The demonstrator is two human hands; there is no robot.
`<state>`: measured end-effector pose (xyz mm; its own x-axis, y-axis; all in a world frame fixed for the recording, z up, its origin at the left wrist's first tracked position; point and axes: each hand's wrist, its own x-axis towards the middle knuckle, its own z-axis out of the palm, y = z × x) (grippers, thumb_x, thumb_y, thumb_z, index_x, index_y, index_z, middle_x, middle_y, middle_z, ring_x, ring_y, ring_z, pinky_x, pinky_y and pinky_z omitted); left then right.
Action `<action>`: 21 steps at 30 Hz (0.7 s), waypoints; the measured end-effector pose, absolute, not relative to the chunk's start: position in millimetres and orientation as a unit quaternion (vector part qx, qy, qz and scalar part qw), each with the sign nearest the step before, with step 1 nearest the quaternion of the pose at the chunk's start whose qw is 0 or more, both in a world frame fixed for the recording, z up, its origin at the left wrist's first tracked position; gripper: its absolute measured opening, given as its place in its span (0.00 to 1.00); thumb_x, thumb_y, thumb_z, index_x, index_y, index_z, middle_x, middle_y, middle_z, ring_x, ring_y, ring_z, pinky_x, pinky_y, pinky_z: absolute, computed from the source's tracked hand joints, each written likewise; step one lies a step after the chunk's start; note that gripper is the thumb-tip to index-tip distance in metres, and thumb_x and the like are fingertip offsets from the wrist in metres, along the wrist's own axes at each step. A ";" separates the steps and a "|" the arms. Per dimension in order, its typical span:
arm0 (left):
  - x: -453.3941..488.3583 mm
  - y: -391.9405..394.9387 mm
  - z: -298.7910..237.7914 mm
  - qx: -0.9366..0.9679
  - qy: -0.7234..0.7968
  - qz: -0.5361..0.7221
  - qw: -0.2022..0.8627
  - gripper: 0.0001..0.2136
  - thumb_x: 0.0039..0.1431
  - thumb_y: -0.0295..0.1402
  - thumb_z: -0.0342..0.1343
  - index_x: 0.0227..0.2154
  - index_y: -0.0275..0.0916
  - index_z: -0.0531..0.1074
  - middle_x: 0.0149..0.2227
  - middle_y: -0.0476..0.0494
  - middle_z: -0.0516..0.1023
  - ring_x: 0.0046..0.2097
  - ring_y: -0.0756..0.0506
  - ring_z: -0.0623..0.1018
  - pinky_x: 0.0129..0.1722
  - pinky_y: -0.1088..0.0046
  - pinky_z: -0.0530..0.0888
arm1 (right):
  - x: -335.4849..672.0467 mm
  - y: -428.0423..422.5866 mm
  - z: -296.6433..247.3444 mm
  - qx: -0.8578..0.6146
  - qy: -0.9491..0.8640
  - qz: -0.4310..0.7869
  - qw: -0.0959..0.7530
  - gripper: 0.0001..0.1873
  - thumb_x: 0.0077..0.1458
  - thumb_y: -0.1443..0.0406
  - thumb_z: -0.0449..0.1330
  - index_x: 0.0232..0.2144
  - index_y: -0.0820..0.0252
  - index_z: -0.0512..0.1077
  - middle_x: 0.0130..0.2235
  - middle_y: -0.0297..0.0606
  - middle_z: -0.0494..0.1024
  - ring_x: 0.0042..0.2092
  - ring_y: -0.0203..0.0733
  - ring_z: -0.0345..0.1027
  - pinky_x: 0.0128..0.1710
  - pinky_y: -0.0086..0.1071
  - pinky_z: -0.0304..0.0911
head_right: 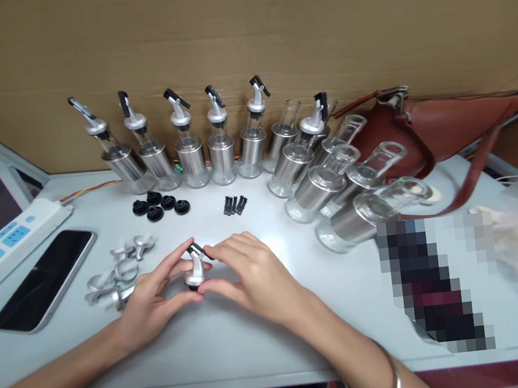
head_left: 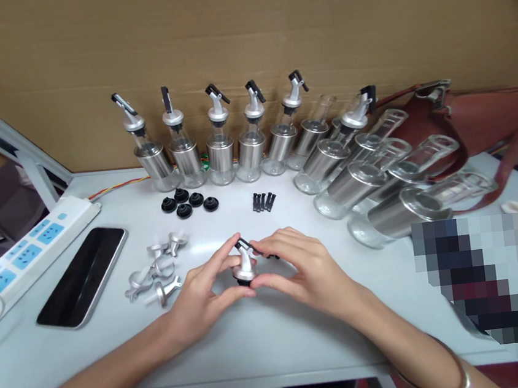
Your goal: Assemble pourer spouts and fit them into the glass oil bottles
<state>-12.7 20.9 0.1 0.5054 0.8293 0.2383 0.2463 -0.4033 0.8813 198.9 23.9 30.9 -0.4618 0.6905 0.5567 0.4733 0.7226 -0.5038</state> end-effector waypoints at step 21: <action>-12.0 22.8 -2.2 0.712 0.391 0.343 0.471 0.36 0.56 0.39 0.63 0.64 0.44 0.54 0.47 0.41 0.80 0.48 0.43 0.78 0.48 0.67 0.77 | 197.4 23.2 28.2 -0.361 -0.863 0.101 0.340 0.13 0.66 0.61 0.51 0.44 0.66 0.69 0.32 0.43 0.78 0.33 0.43 0.70 0.34 0.36 0.65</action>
